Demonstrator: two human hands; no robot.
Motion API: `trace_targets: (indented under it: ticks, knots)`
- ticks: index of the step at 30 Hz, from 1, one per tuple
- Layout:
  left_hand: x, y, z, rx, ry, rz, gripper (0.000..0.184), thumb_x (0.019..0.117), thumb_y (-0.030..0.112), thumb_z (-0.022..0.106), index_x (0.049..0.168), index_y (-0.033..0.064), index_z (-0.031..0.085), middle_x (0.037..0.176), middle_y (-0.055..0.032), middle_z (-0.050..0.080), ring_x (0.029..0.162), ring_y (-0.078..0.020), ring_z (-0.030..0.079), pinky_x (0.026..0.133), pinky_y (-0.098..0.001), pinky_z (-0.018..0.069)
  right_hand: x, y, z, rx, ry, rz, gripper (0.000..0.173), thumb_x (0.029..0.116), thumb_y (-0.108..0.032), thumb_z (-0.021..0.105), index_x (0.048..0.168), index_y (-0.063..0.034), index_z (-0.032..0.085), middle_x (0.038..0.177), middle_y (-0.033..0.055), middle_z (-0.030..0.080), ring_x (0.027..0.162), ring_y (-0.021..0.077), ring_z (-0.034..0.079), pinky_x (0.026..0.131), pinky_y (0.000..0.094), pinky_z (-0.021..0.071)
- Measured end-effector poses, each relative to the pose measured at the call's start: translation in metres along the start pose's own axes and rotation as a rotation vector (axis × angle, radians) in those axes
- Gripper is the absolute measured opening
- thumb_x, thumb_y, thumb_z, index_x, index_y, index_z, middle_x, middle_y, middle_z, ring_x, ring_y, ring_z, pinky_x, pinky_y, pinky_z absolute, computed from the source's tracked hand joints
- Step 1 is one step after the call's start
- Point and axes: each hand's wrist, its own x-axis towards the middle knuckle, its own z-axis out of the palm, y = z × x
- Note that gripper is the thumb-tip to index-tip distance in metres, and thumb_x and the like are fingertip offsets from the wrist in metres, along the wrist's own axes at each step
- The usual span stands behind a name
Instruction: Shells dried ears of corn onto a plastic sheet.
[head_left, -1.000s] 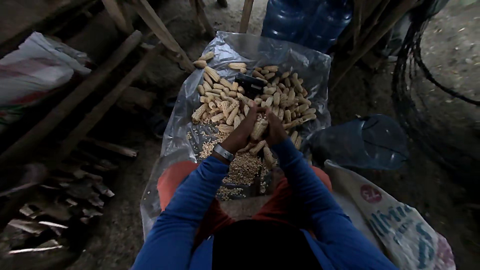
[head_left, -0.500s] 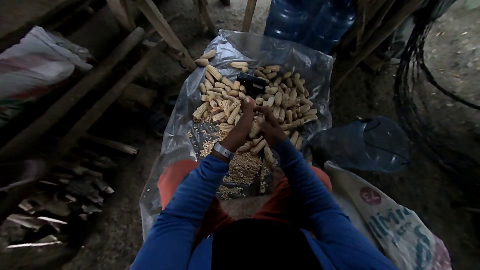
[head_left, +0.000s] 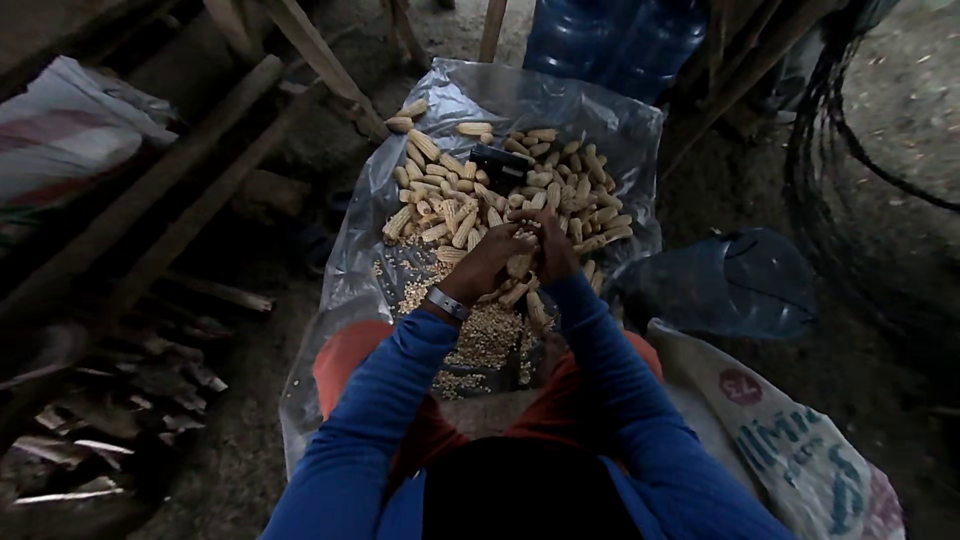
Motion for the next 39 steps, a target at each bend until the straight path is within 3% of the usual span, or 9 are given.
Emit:
trace_targets:
  ticks: [4,11,16,19,23,26,29,35,39]
  knots:
    - [0.0,-0.006,-0.001,-0.012,0.124,0.043,0.022,0.1068,0.03,0.052,0.116,0.012,0.059,0.079,0.001,0.061,0.057,-0.005,0.056,0.049,-0.0205,0.049,0.002,0.008,-0.012,-0.108,-0.33,-0.242,0.069,0.0895,-0.052,0.072,0.14,-0.0099,0.052,0.113,-0.0022,0.066,0.086,0.0035,0.063,0.071,0.0237,0.056]
    - [-0.003,0.0,-0.007,-0.009,0.173,-0.065,0.069,0.1047,0.067,0.021,0.118,0.0133,0.062,0.081,-0.001,0.063,0.061,-0.0081,0.057,0.053,-0.0239,0.0495,-0.006,0.016,0.013,-0.17,-0.108,-0.195,0.035,0.0971,-0.016,0.055,0.131,-0.0062,0.056,0.108,0.0042,0.066,0.068,0.0096,0.062,0.053,0.0285,0.0551]
    - [-0.011,0.006,0.001,0.074,0.086,-0.074,0.056,0.1089,0.056,0.026,0.121,0.0137,0.061,0.093,0.0,0.065,0.079,-0.0082,0.062,0.072,-0.028,0.0552,-0.004,0.018,0.02,-0.082,0.125,-0.073,0.023,0.0987,-0.015,0.053,0.118,-0.009,0.065,0.094,0.0018,0.067,0.07,0.0084,0.062,0.057,0.0287,0.0554]
    - [-0.011,0.005,-0.001,0.069,-0.038,-0.03,0.029,0.1058,0.027,0.043,0.128,0.0114,0.053,0.098,0.0022,0.065,0.083,-0.005,0.064,0.077,-0.0254,0.0568,-0.003,0.011,0.013,-0.038,0.123,-0.051,0.024,0.1065,-0.019,0.048,0.117,-0.0051,0.065,0.102,0.0014,0.069,0.085,0.0069,0.065,0.076,0.0287,0.058]
    - [-0.006,0.0,-0.002,0.028,-0.073,0.052,0.028,0.1075,0.018,0.043,0.134,0.0149,0.051,0.098,0.0018,0.065,0.077,-0.0046,0.063,0.066,-0.0215,0.055,-0.001,0.003,0.0,0.025,0.001,-0.052,0.054,0.1095,-0.045,0.024,0.116,-0.0118,0.066,0.089,-0.0028,0.069,0.066,0.0036,0.062,0.056,0.0224,0.0538]
    - [-0.006,0.001,-0.002,0.003,0.0,0.077,0.022,0.1092,0.028,0.044,0.12,0.0155,0.059,0.081,0.002,0.061,0.056,-0.0031,0.053,0.047,-0.0169,0.0454,-0.002,-0.003,-0.015,0.122,-0.331,-0.104,0.051,0.1015,-0.056,0.049,0.134,-0.0171,0.058,0.107,-0.0016,0.07,0.08,0.0085,0.067,0.064,0.0267,0.0586]
    - [-0.005,0.006,0.002,-0.026,0.077,0.016,0.029,0.1101,0.039,0.041,0.105,0.0157,0.058,0.067,0.0032,0.053,0.043,-0.002,0.041,0.037,-0.0153,0.0342,-0.004,-0.005,-0.016,0.072,-0.396,-0.1,0.044,0.0975,-0.028,0.06,0.139,-0.0149,0.054,0.117,0.0003,0.067,0.09,0.012,0.068,0.072,0.032,0.0613]
    - [0.024,-0.02,-0.015,0.108,0.199,-0.118,0.085,0.0998,0.074,0.01,0.131,0.0141,0.061,0.088,-0.0077,0.065,0.068,-0.0159,0.058,0.057,-0.0323,0.0504,-0.011,-0.001,0.003,0.01,-0.159,-0.004,0.017,0.1,-0.013,0.053,0.115,-0.0089,0.061,0.101,0.0048,0.067,0.068,0.0126,0.065,0.056,0.0319,0.0592]
    - [-0.004,-0.011,0.002,0.228,0.174,-0.043,0.083,0.0993,0.075,0.009,0.125,0.0152,0.06,0.088,-0.0035,0.062,0.068,-0.0106,0.056,0.058,-0.0283,0.0495,-0.009,0.011,0.018,-0.113,0.053,-0.082,0.008,0.097,-0.014,0.058,0.102,-0.0084,0.06,0.086,0.0014,0.065,0.06,0.0076,0.06,0.049,0.0257,0.0523]
